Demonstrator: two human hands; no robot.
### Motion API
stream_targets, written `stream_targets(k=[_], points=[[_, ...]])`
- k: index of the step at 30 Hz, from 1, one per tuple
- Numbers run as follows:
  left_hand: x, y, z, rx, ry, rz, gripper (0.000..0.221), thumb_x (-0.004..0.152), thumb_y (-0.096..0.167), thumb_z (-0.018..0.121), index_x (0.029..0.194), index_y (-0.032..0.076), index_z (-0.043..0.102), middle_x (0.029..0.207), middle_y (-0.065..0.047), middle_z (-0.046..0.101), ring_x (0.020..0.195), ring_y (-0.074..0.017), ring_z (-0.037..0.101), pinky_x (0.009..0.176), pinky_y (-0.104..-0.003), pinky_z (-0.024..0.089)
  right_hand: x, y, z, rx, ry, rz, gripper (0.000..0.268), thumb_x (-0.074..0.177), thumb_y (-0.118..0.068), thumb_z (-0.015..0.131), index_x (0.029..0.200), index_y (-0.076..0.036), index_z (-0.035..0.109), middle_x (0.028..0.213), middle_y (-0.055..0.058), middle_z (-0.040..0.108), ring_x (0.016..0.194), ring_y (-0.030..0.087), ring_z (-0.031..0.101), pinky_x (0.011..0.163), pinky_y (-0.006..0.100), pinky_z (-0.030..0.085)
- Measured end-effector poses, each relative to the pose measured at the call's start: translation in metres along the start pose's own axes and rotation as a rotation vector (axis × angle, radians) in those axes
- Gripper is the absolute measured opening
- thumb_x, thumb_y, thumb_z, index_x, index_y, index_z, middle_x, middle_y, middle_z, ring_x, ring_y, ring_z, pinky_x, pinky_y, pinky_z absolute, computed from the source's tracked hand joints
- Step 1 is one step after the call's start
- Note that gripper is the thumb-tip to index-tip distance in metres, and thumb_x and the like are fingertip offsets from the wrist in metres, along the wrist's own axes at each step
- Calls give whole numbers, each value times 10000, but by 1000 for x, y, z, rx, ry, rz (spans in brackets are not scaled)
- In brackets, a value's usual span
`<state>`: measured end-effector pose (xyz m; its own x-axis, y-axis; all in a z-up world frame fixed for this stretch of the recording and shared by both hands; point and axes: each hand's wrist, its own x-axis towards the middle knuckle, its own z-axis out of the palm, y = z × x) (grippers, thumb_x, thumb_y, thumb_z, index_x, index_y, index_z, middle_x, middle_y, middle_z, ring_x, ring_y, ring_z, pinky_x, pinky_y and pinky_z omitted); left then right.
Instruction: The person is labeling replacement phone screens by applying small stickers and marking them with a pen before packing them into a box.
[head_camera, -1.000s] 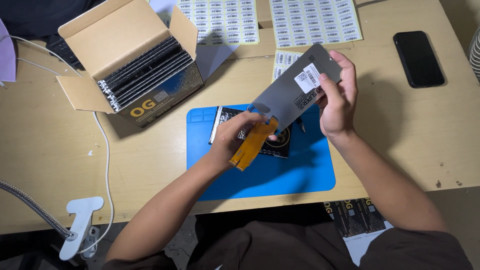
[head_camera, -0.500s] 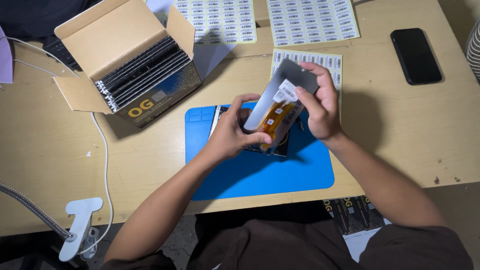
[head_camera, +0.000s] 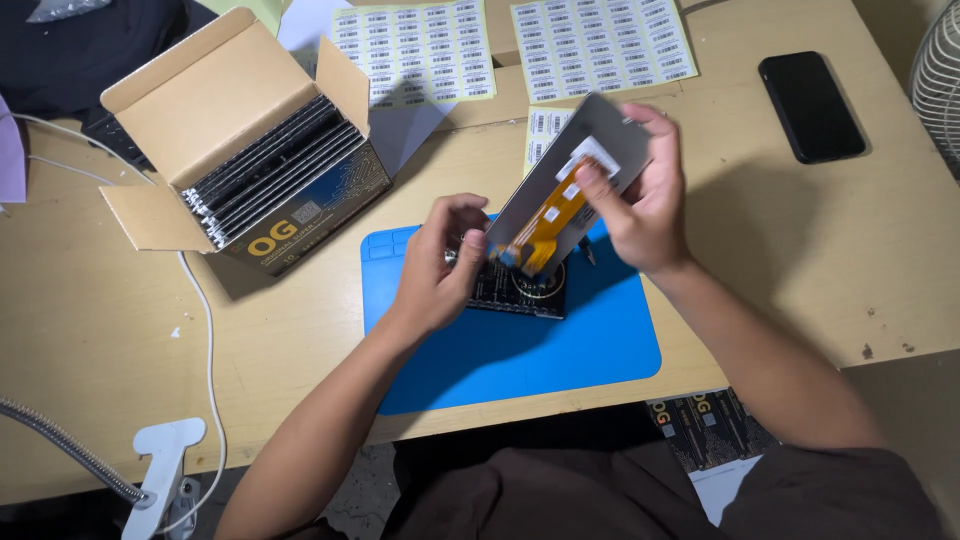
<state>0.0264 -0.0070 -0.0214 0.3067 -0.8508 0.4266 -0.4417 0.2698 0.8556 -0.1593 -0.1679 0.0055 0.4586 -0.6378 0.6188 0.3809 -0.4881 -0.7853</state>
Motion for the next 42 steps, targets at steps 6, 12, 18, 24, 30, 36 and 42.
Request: stream_targets(k=[6,12,18,24,30,36,42], points=[[10,31,-13,448,-314,131,888,931,703,456,1446,-19,418,1409,-251,537,1321,-408,519,1093,-561,368,11,-14,-17,-154,158,-137,481,1086,3,643,1444,-119,345,1386,181,483,1200,288,557,1067,378,503],[2,-6,-2,721,-552,222,1216,796,819,649,1624,45,208,1380,-194,518,1284,-407,489,1104,-544,336,14,6,-34,-97,235,-131,471,1158,-5,613,1480,-191,324,1481,211,493,1271,298,557,1015,427,550],[6,29,-9,695,-327,43,1055,816,767,656,1587,127,325,1159,-184,444,918,-376,596,688,-481,535,12,12,-33,-128,289,-159,481,1158,14,618,1475,-190,320,1476,231,491,1275,304,549,1098,401,506],[4,35,-5,640,-86,166,704,907,666,626,1377,152,525,1077,-160,465,727,-315,585,528,-424,495,7,4,-19,-167,300,-173,493,1132,-31,653,1470,-170,321,1490,185,425,1292,317,558,1102,406,528],[-6,20,5,831,102,221,961,903,755,621,1545,77,392,1240,-234,543,1081,-389,580,807,-490,494,4,-3,-9,-207,270,-228,494,1134,-89,651,1472,-170,300,1488,200,436,1306,330,560,1121,422,518],[-8,22,12,855,231,239,1048,813,658,775,1573,33,416,1150,-161,503,964,-355,565,712,-406,399,2,6,1,-211,225,-216,604,1108,-83,694,1493,-175,238,1483,122,387,1357,199,464,1204,363,392],[-7,22,11,850,188,237,1069,812,668,772,1582,29,395,1167,-169,493,978,-353,548,726,-402,375,-1,8,-2,-144,147,-139,619,1089,-92,700,1494,-149,235,1445,113,465,1289,154,513,1149,316,439]])
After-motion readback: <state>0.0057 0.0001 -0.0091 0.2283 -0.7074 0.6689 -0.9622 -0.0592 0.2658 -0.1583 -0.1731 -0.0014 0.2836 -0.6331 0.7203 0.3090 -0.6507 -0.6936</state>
